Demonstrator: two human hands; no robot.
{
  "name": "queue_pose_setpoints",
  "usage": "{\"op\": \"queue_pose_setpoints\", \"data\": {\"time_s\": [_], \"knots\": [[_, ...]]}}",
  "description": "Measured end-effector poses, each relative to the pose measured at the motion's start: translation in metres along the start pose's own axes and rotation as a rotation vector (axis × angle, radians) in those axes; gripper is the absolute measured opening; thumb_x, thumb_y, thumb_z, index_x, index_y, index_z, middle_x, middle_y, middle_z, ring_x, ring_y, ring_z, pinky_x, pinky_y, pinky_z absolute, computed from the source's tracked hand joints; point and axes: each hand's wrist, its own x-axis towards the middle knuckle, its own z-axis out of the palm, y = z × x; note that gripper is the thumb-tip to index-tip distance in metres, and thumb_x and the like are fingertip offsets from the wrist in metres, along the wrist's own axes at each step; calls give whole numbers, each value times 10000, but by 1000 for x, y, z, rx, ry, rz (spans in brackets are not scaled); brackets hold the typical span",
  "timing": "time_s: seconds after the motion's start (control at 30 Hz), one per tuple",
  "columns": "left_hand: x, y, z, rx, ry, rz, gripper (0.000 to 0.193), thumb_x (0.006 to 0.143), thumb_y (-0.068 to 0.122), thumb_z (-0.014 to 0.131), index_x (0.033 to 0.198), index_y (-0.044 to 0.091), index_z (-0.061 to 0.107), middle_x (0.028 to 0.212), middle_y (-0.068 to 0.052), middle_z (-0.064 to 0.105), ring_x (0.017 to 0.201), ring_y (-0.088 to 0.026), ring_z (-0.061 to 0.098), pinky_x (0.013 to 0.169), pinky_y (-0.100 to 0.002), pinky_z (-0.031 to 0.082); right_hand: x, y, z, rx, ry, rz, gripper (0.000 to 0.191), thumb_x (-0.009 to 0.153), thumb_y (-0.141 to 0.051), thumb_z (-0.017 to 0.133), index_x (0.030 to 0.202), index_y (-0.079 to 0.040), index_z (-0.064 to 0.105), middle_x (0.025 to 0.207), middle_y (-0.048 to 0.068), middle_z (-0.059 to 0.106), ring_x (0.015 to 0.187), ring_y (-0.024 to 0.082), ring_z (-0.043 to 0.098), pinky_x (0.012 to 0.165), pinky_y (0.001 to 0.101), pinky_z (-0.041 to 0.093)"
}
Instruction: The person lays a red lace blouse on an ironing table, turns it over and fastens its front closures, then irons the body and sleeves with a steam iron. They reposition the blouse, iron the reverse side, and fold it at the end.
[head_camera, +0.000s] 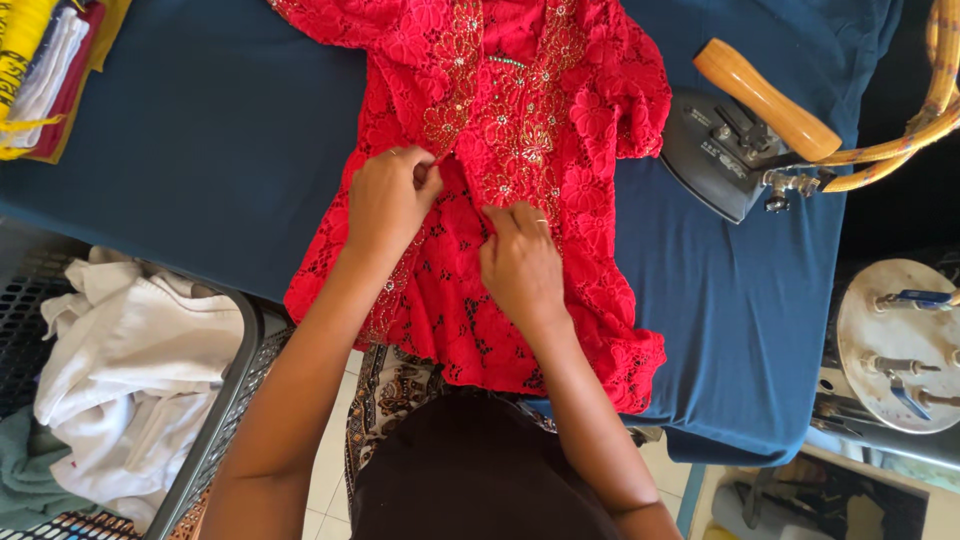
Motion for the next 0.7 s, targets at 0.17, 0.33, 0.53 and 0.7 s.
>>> {"op": "queue_pose_setpoints", "data": {"time_s": [0.17,0.33,0.53,0.7], "knots": [[-1,6,6,-33,9,11,106,865,130,747,936,52,744,829,-132,729,738,-325,716,658,-446,555,0,-3,12,42,-59,-25,367,878,-19,600,1239,1,662,1053,195,596,1008,386,611,915,477,513],[-8,1,20,52,5,66,95,876,125,751,953,72,769,855,-156,708,762,-352,700,679,-460,553,-7,-2,23,44,-63,-17,382,888,-12,581,1261,3,658,1057,189,596,1006,380,610,914,483,500],[-20,-1,44,176,31,220,187,884,101,722,1060,50,755,1001,-171,684,891,-351,685,755,-446,573,-8,-2,28,55,-38,-27,371,900,3,569,1262,27,645,1055,186,590,1017,374,606,927,478,498],[-23,-12,46,157,-54,205,243,888,74,717,1124,65,776,963,-152,652,929,-321,665,782,-431,566,-10,-3,27,90,-35,-21,373,895,10,572,1259,13,651,1061,189,593,1010,376,606,923,478,498]]}}
